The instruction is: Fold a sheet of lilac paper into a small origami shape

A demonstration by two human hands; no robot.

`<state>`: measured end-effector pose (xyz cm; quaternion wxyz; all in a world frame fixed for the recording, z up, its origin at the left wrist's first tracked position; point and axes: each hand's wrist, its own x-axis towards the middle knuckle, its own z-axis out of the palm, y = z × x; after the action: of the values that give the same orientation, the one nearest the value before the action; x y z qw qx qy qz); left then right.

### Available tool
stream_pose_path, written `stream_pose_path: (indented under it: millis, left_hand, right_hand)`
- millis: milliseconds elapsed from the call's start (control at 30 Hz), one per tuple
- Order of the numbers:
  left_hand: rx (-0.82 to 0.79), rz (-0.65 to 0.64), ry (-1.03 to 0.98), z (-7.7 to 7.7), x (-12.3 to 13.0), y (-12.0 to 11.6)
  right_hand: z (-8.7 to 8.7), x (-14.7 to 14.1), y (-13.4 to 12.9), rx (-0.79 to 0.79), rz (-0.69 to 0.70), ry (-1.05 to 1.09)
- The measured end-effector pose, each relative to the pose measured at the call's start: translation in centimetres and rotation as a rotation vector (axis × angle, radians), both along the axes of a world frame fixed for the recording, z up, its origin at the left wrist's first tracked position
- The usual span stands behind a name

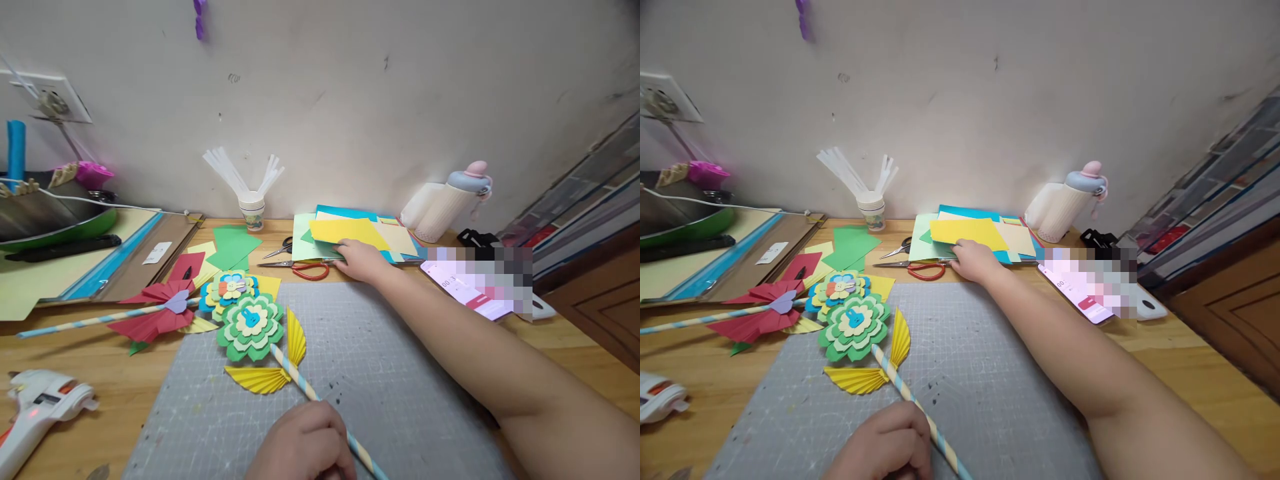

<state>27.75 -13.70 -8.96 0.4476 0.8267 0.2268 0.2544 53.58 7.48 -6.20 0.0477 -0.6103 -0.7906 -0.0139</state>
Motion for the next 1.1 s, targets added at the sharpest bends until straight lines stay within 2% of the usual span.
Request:
stream_pose_path:
  millis: [267,533,667,800,867,933,1000,1067,1100]
  left_hand:
    - [0.010,-0.009,-0.007,0.0,-0.1,0.0]
    - [0.016,0.018,-0.006,0.6,-0.1,0.0]
    - [0.018,0.002,0.013,0.4,0.0,0.1]
    - [0.202,0.066,-0.122,0.4,0.0,-0.1]
    - [0.315,0.148,-0.170,1.5,0.2,-0.1]
    - [0.309,0.262,-0.111,3.5,0.7,0.4]
    - [0.175,0.354,0.075,5.9,1.7,1.9]
    - [-0.020,0.433,0.112,7.7,3.1,4.7]
    - [-0.068,0.458,0.104,8.1,3.9,6.5]
  right_hand:
    - [0.5,1.0,1.8,-0.082,-0.059,0.133]
    - [0.1,1.9,1.8,-0.090,-0.078,0.225]
    - [0.1,1.9,1.7,-0.075,-0.070,0.242]
    - [0.2,1.7,1.4,-0.043,-0.067,0.248]
    - [0.2,1.5,1.3,-0.024,-0.079,0.250]
    - [0.1,1.4,1.2,-0.002,-0.092,0.258]
    - [0.0,1.4,1.3,0.017,-0.103,0.274]
    - [-0.1,1.4,1.3,0.028,-0.111,0.295]
    - [-0.1,1.4,1.3,0.032,-0.114,0.307]
